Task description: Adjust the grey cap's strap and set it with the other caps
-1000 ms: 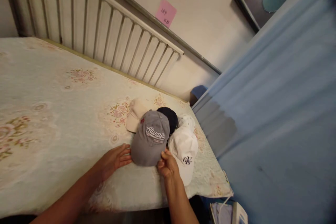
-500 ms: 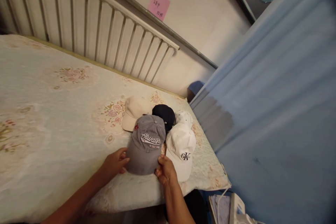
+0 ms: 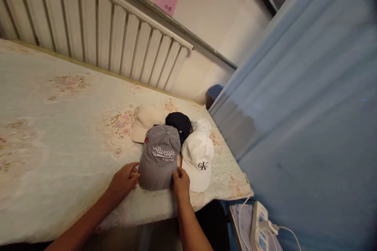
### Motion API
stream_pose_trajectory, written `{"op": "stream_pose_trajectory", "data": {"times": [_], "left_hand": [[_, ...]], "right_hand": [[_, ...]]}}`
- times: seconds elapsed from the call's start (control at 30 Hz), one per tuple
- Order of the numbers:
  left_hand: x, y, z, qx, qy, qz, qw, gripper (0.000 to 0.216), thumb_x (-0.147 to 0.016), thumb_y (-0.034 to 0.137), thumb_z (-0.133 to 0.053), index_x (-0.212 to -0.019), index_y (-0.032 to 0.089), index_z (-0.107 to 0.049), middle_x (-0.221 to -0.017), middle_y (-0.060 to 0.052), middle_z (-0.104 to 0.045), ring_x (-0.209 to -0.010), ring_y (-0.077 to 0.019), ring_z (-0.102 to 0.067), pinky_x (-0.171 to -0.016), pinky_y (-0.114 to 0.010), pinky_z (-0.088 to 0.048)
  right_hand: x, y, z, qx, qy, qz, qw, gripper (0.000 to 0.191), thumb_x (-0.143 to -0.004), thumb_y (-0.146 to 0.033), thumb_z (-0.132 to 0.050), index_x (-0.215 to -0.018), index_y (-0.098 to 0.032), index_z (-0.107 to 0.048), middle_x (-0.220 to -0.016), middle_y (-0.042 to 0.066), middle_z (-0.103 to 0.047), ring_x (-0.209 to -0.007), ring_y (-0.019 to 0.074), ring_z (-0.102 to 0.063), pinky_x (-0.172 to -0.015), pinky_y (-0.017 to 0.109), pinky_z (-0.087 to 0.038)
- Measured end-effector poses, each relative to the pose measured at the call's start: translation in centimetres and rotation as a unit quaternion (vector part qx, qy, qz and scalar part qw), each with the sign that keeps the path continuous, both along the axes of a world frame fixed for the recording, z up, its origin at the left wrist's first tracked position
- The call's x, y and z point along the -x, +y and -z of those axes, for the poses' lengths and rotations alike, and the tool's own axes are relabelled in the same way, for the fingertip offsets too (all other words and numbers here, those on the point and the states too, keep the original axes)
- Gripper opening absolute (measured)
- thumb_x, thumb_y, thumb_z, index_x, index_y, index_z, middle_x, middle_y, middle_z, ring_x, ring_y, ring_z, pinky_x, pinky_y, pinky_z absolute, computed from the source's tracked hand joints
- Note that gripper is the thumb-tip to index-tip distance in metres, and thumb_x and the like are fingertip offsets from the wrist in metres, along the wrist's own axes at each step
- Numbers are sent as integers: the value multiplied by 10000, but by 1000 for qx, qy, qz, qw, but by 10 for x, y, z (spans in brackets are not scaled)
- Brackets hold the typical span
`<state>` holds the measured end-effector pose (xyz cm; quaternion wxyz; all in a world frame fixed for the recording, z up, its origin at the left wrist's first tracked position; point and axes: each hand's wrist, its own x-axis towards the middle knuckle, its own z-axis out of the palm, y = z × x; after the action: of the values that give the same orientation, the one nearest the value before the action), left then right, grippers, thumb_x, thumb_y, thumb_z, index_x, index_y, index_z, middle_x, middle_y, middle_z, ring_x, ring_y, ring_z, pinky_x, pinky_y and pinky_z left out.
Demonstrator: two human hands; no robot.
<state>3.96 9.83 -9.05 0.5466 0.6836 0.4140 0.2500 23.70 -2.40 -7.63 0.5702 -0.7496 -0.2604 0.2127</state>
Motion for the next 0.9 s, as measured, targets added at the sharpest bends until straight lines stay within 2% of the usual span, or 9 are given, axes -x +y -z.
{"op": "stream_pose_trajectory", "data": {"times": [0.1, 0.17, 0.23, 0.33, 0.5, 0.9], "left_hand": [[3, -6, 2, -142, 41, -36, 988, 341, -768, 320, -467, -1063, 165, -539, -940, -88, -612, -725, -211, -631, -706, -364, -523], [6, -13, 2, -232, 47, -51, 970, 259, -798, 315, -453, -990, 184, -569, -940, -99, -631, -864, -243, -621, -813, -380, -493], [10, -20, 2, -279, 51, -52, 958, 234, -839, 310, -415, -954, 193, -581, -949, -103, -637, -926, -248, -605, -858, -375, -470], [17, -35, 3, -297, 69, -52, 951, 246, -882, 302, -364, -945, 202, -580, -959, -95, -637, -928, -234, -607, -861, -351, -462], [30, -61, 9, -335, 94, -67, 935, 232, -891, 289, -365, -941, 214, -580, -941, -82, -634, -913, -230, -614, -842, -335, -459], [36, -83, 9, -399, 194, -69, 893, 247, -895, 255, -359, -950, 238, -599, -935, -52, -626, -850, -202, -611, -770, -307, -476]], "right_hand": [[11, -8, -2, 4, -38, 47, 998, 233, -671, -184, -629, -901, -213, -660, -868, 61, -672, -875, 231, -582, -828, 350, -425], [21, -18, -2, -11, -73, 56, 996, 233, -683, -152, -616, -899, -225, -659, -884, 69, -658, -881, 237, -571, -853, 360, -400], [28, -29, 0, -31, -109, 44, 993, 199, -710, -136, -592, -866, -241, -655, -839, 58, -638, -833, 228, -561, -820, 353, -393], [33, -48, 4, -29, -162, -17, 986, 163, -759, -125, -542, -795, -251, -637, -772, 37, -604, -763, 210, -534, -754, 336, -377], [29, -72, 10, -38, -213, -112, 970, 206, -785, -94, -485, -791, -244, -626, -775, 30, -587, -780, 201, -520, -736, 322, -364], [30, -90, 15, -59, -275, -155, 947, 199, -803, -82, -456, -783, -224, -594, -781, 31, -572, -788, 193, -510, -730, 319, -372]]}}
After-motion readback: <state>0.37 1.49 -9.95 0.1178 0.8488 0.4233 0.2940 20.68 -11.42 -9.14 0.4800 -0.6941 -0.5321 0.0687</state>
